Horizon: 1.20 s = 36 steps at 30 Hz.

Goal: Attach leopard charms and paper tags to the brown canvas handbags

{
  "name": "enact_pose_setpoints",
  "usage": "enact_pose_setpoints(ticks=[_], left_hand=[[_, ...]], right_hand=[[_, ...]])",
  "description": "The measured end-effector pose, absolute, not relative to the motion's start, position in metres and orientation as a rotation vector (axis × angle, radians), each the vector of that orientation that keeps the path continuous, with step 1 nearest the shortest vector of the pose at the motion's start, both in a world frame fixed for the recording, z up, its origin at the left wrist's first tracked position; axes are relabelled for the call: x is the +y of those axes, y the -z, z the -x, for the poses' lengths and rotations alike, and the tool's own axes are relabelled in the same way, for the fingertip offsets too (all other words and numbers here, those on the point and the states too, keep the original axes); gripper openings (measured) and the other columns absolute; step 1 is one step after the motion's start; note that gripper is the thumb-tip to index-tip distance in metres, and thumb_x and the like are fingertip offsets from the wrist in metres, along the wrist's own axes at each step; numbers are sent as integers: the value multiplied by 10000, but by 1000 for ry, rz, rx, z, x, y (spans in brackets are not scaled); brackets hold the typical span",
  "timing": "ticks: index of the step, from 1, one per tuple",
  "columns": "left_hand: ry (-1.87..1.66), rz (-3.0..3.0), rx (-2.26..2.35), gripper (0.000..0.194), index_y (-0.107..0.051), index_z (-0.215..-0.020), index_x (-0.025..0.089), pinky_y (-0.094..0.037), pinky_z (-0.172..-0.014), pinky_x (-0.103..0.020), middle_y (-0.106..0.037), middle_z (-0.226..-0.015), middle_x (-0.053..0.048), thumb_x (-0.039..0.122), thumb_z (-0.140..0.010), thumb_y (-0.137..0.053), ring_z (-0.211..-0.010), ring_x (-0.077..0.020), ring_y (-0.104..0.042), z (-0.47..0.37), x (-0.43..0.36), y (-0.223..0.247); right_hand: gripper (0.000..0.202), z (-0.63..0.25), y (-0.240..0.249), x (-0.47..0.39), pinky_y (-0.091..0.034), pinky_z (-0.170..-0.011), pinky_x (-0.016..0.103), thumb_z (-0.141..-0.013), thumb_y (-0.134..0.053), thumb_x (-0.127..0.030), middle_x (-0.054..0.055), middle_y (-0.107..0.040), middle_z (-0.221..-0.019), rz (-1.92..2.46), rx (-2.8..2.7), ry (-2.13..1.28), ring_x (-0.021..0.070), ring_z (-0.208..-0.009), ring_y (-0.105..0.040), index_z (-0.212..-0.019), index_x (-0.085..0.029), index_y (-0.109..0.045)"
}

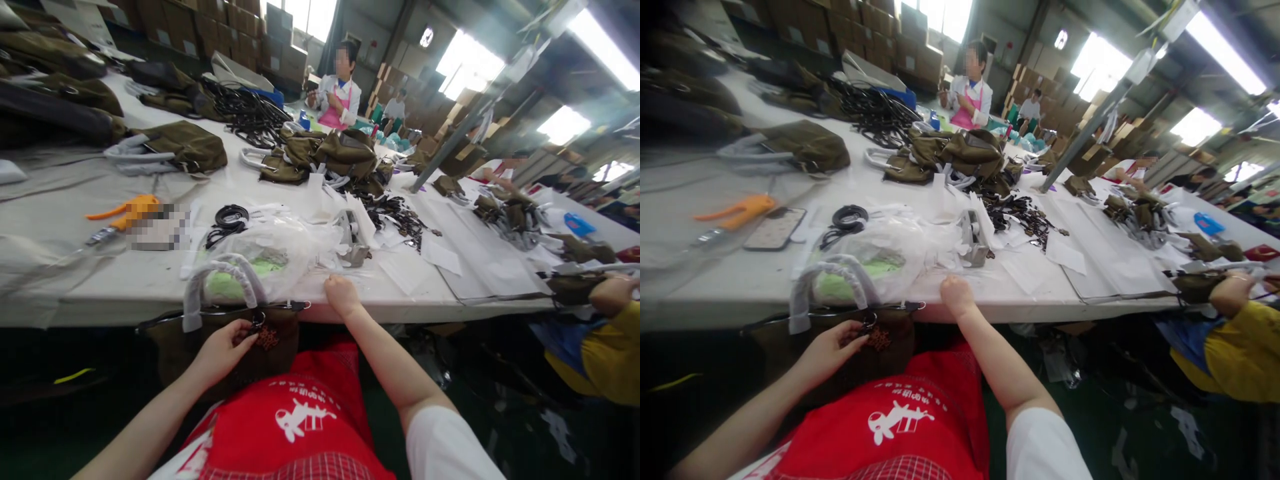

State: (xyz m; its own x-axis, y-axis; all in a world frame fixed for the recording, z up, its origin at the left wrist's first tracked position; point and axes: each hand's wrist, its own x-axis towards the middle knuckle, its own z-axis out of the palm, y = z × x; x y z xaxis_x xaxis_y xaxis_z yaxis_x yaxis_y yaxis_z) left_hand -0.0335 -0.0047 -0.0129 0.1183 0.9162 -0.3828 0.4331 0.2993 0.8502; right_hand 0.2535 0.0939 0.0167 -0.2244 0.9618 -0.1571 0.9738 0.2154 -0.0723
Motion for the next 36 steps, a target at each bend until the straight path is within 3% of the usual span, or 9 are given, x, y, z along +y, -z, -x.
enact_pose_setpoints(ticks=[4,8,12,14,16,19,23,28,36], left_hand=[[-626,-1259,1493,440,-639,-900,202,-531,-753,-377,-745,-831,-64,567,-655,-661,-783,-273,-696,35,-7,5],[-665,-1239,1520,410,-663,-861,206,-531,-700,-368,-742,-781,-57,548,-637,-694,-720,-264,-688,38,-7,2],[-665,-1264,1562,342,-671,-825,203,-526,-676,-350,-737,-779,-57,485,-634,-704,-685,-244,-674,35,-7,0],[-629,-1325,1596,307,-668,-846,199,-519,-674,-343,-733,-793,-58,452,-672,-681,-677,-234,-669,34,-8,-1],[-592,-1423,1644,287,-665,-902,201,-508,-679,-337,-734,-833,-57,427,-726,-649,-686,-226,-666,33,-10,-2],[-557,-1519,1699,280,-662,-979,209,-496,-691,-329,-739,-883,-52,398,-776,-620,-714,-221,-669,33,-14,-3],[-537,-1472,1682,292,-685,-954,204,-489,-668,-322,-749,-881,-61,398,-736,-669,-702,-226,-665,31,-15,-1],[-557,-1459,1697,312,-736,-871,216,-476,-737,-333,-755,-889,-66,487,-729,-675,-822,-265,-673,26,-11,6],[-609,-1363,1580,265,-736,-741,191,-474,-693,-323,-730,-735,-39,434,-717,-634,-683,-227,-641,28,-7,15]], right_hand=[[222,-257,-17,97,-494,-804,350,-898,-468,-82,186,-675,-981,-1968,2452,305,242,-901,-656,-886,-98,-689],[176,-259,-15,87,-493,-807,293,-924,-470,-178,91,-691,-941,-1999,2555,497,176,-872,-654,-950,-148,-641],[176,-248,-12,67,-466,-574,240,-945,-395,-256,8,-684,-775,-2055,2558,1351,104,-522,-569,-958,-173,-550],[152,-238,-14,55,-408,-491,222,-922,-436,-314,-18,-656,-719,-2054,2430,1832,91,-453,-503,-924,-186,-520],[157,-226,-21,42,-382,-482,214,-891,-495,-345,-41,-610,-650,-1985,2364,2017,94,-463,-489,-888,-192,-530],[151,-207,-33,26,-433,-603,233,-877,-556,-332,-27,-625,-660,-1821,2492,1898,120,-593,-558,-846,-193,-605],[150,-186,-38,16,-436,-764,272,-887,-591,-298,11,-694,-770,-1772,2707,1348,164,-777,-596,-819,-213,-695],[179,-171,-19,12,-453,-777,256,-914,-532,-224,13,-719,-880,-1848,2618,1384,160,-826,-633,-904,-223,-711],[204,-161,-7,7,-448,-821,276,-941,-510,-252,42,-728,-954,-1914,2563,1108,185,-895,-638,-949,-220,-711]])
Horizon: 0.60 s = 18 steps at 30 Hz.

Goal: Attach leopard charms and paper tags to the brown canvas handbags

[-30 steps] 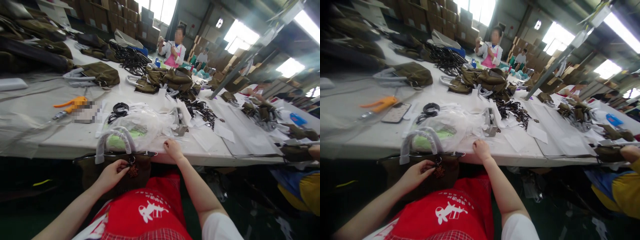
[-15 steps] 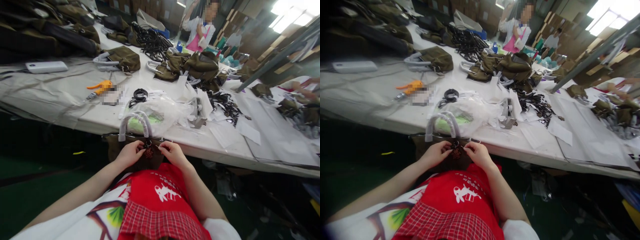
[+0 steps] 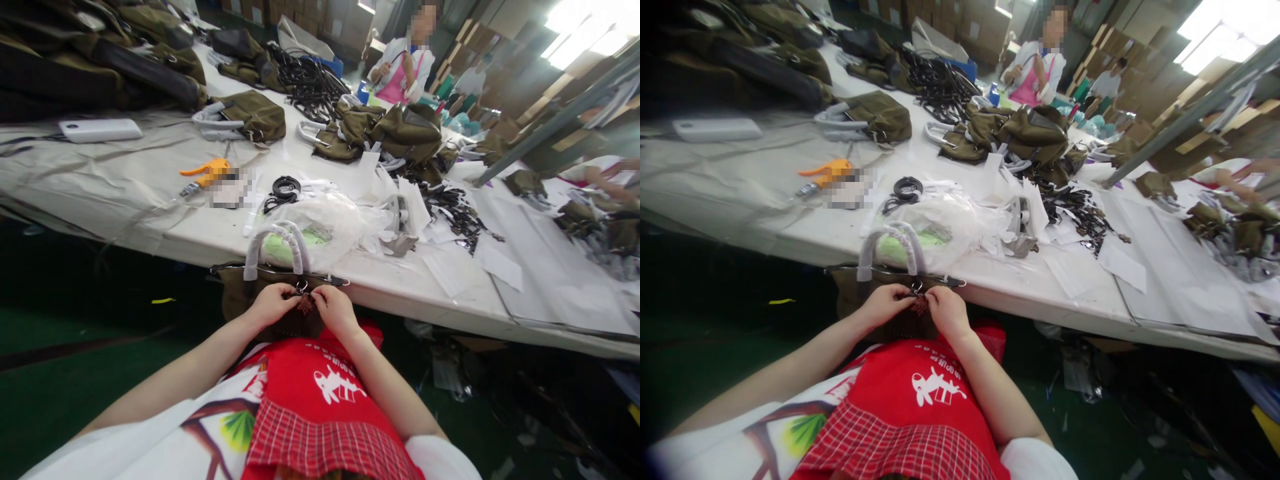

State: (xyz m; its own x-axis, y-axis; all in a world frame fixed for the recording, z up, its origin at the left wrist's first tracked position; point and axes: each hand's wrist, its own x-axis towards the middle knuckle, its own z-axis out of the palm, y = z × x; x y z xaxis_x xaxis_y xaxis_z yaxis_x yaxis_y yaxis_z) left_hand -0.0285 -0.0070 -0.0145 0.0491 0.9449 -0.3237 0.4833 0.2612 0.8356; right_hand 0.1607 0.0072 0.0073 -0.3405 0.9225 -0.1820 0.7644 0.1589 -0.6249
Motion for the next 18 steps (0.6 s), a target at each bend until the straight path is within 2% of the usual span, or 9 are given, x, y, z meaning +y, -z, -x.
enact_pose_setpoints(ticks=[18], left_hand=[[-652,-1209,1412,303,-757,-805,181,-523,-775,-362,-769,-827,-65,445,-700,-650,-804,-276,-697,33,-9,11]], right_hand=[[200,-152,-7,7,-448,-800,273,-941,-514,-261,38,-727,-925,1630,-2168,-936,182,-864,-640,-910,-220,-708]])
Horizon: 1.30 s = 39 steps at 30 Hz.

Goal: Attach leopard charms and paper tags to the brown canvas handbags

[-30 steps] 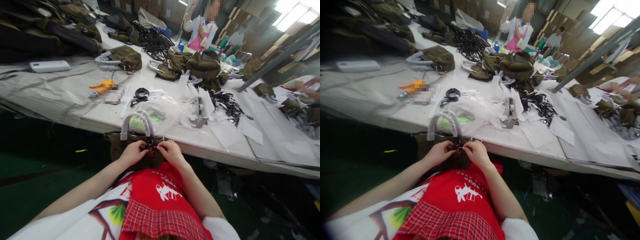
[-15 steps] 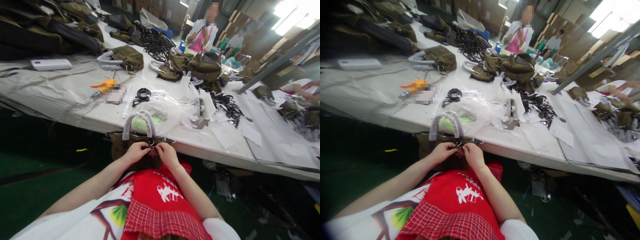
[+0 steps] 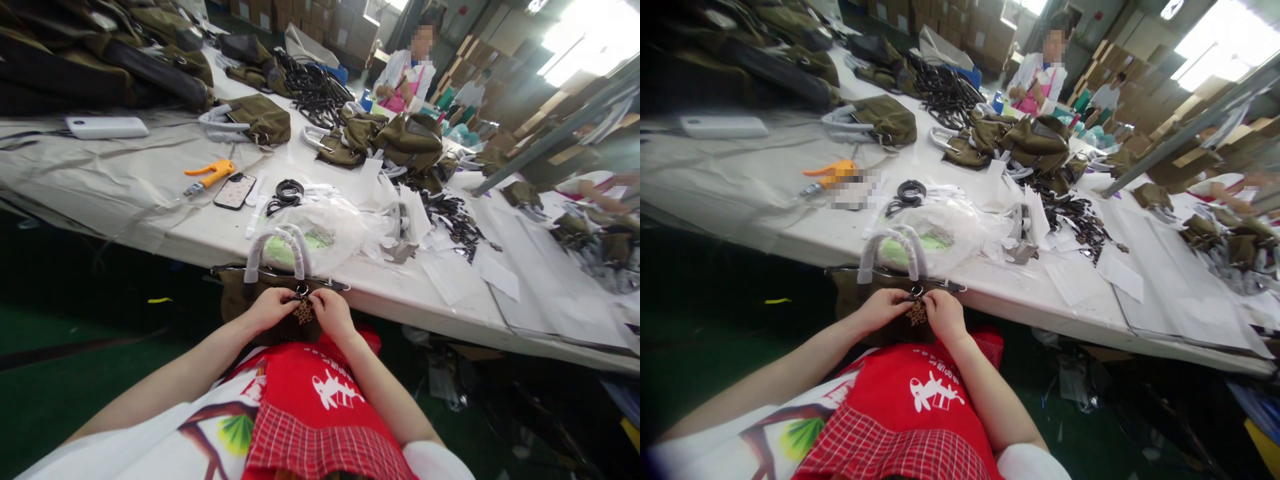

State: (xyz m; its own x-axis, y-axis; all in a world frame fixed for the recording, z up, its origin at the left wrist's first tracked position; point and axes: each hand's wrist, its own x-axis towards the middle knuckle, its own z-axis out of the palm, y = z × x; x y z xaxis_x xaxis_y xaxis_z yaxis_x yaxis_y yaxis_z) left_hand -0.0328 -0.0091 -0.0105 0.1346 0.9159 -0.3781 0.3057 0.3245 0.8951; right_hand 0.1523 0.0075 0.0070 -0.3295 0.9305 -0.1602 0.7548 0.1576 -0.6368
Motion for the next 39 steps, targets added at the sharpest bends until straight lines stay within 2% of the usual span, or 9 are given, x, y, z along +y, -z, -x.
enact_pose_setpoints(ticks=[11,24,39], left_hand=[[-675,-1094,1338,315,-745,-803,175,-541,-797,-377,-777,-830,-65,440,-646,-677,-813,-280,-706,32,-8,8],[-668,-1150,1391,316,-743,-789,167,-524,-755,-346,-766,-802,-61,444,-667,-652,-781,-265,-695,33,-7,10],[-679,-1171,1383,316,-740,-820,163,-541,-772,-369,-769,-827,-73,428,-680,-641,-803,-278,-702,35,-7,21]], right_hand=[[200,-150,-10,7,-440,-768,276,-937,-520,-263,34,-730,-908,1643,-2181,-896,188,-844,-643,-895,-214,-710],[191,-149,-2,4,-457,-800,284,-933,-523,-254,36,-730,-897,1626,-2133,-821,186,-848,-651,-877,-210,-700],[184,-150,-2,5,-462,-780,282,-925,-538,-257,30,-730,-871,1610,-2120,-847,183,-826,-649,-853,-215,-703]])
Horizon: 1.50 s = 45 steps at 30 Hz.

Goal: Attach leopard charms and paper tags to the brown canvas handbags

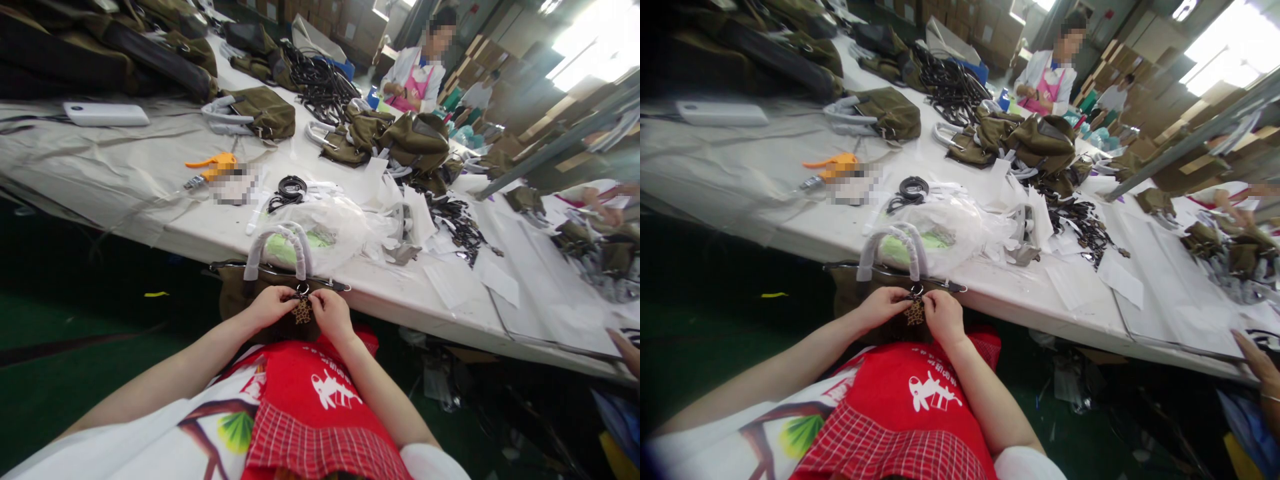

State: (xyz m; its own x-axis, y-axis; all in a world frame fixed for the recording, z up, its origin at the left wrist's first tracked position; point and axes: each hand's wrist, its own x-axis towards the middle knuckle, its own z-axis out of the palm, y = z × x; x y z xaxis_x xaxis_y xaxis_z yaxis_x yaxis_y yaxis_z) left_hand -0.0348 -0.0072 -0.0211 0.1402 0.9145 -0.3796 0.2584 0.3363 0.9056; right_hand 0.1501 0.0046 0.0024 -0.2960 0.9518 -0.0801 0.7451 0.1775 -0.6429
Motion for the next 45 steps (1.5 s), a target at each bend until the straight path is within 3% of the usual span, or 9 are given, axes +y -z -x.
enact_pose_setpoints(ticks=[25,29,32,37,45], left_hand=[[-658,-1414,1476,280,-728,-813,186,-503,-691,-313,-758,-804,-48,407,-809,-556,-747,-231,-694,23,-17,16],[-780,-1229,1436,299,-702,-920,179,-542,-768,-343,-766,-890,-63,415,-766,-600,-819,-245,-711,20,-20,24],[-830,-1084,1428,356,-650,-980,161,-564,-761,-367,-757,-833,-71,386,-704,-655,-786,-255,-721,19,-20,26],[-837,-1108,1417,298,-619,-916,172,-568,-749,-374,-745,-811,-71,359,-689,-664,-772,-254,-721,19,-18,26],[-780,-1211,1417,287,-588,-940,174,-551,-672,-358,-728,-767,-61,361,-724,-621,-700,-244,-706,17,-20,21]], right_hand=[[169,-136,-3,0,-456,-778,268,-935,-545,-253,24,-727,-891,1635,-2241,-677,182,-857,-653,-866,-216,-694],[169,-137,-3,2,-460,-789,269,-932,-553,-263,25,-732,-903,1671,-2201,-704,179,-866,-654,-877,-227,-709],[146,-140,-2,4,-462,-803,276,-920,-564,-246,32,-731,-908,1635,-2151,-770,180,-864,-650,-887,-219,-704],[141,-141,1,6,-459,-752,274,-905,-569,-236,30,-701,-809,1600,-2083,-831,170,-771,-628,-814,-200,-671],[149,-134,4,3,-451,-753,273,-908,-577,-259,38,-713,-837,1635,-2152,-804,178,-801,-640,-824,-207,-688]])
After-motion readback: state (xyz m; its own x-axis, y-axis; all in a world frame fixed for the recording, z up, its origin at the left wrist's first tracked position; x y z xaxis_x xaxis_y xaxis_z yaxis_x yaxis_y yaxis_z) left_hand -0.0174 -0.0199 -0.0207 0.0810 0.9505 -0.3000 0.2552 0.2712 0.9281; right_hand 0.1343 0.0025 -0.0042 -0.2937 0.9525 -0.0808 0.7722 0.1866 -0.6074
